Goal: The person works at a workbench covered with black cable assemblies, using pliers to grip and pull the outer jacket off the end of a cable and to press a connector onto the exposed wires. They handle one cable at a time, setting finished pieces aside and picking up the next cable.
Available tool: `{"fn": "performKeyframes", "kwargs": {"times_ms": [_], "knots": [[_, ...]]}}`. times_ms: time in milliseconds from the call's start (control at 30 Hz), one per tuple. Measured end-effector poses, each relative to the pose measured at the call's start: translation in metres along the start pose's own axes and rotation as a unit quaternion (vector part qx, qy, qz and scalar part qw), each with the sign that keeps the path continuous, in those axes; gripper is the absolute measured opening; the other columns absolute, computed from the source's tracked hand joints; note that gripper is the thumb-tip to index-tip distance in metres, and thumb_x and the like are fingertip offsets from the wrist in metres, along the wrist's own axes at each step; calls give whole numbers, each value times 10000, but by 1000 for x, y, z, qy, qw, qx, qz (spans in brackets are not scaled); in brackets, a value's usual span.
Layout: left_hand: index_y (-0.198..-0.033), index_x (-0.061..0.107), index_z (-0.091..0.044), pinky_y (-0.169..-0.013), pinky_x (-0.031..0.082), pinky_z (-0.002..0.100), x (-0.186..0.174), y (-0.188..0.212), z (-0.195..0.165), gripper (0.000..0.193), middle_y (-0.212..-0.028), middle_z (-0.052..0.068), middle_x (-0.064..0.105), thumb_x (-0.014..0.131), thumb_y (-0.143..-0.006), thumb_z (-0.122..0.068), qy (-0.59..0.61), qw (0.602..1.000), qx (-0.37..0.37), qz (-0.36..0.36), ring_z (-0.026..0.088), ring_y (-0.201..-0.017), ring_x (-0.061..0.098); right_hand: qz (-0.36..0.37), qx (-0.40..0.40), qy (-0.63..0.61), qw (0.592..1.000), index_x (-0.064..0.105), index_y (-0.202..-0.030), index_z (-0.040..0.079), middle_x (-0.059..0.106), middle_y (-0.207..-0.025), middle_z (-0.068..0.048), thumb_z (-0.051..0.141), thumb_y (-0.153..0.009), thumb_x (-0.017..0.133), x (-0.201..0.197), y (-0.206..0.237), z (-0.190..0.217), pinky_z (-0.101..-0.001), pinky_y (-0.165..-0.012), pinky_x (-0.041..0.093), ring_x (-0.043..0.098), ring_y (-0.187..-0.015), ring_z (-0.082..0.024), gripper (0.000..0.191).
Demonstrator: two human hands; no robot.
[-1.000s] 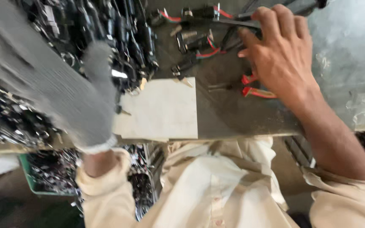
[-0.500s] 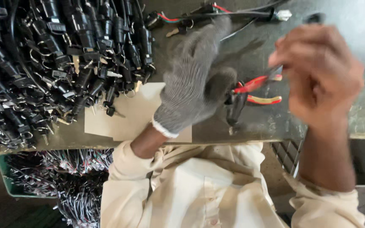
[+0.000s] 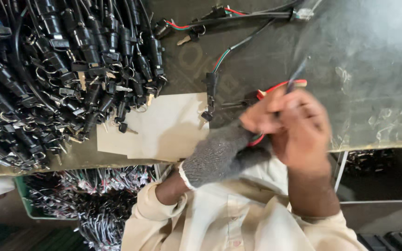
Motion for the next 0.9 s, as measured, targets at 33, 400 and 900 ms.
{"fn": "performKeyframes", "kwargs": {"times_ms": [33, 400, 900], "knots": [[-1187, 681, -128, -767, 536, 404, -4, -1, 1, 324, -1045, 87, 703, 776, -910, -266, -30, 998, 17, -52, 298, -913, 701, 9, -8, -129, 992, 571, -1038, -64, 671, -904, -130, 225, -1195, 536, 4, 6, 3, -404, -786, 506, 655, -845, -237, 331], [-1236, 628, -35, -940, 548, 399, -53, 7, -27, 444, -1114, 133, 702, 579, -1032, -426, 542, 833, 45, -98, 274, -1051, 698, 151, -205, 607, 753, 614, -1083, 16, 609, -758, -83, 50, -955, 589, 91, 18, 56, -375, -586, 500, 586, -572, -270, 134], [-1212, 592, -77, -892, 546, 326, -7, 13, -48, 165, -1053, 94, 682, 581, -1092, -189, 302, 927, 198, -97, 221, -974, 679, 62, -194, 366, 908, 557, -932, 69, 557, -812, -78, 90, -978, 634, 58, 18, 56, -396, -678, 437, 555, -734, -271, 92]]}}
Point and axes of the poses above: each hand's wrist, its own y-axis away from the middle knuckle, its own x-axis out of the palm, z = x × y, the point moved 4 cm from there along -y, towards the middle knuckle
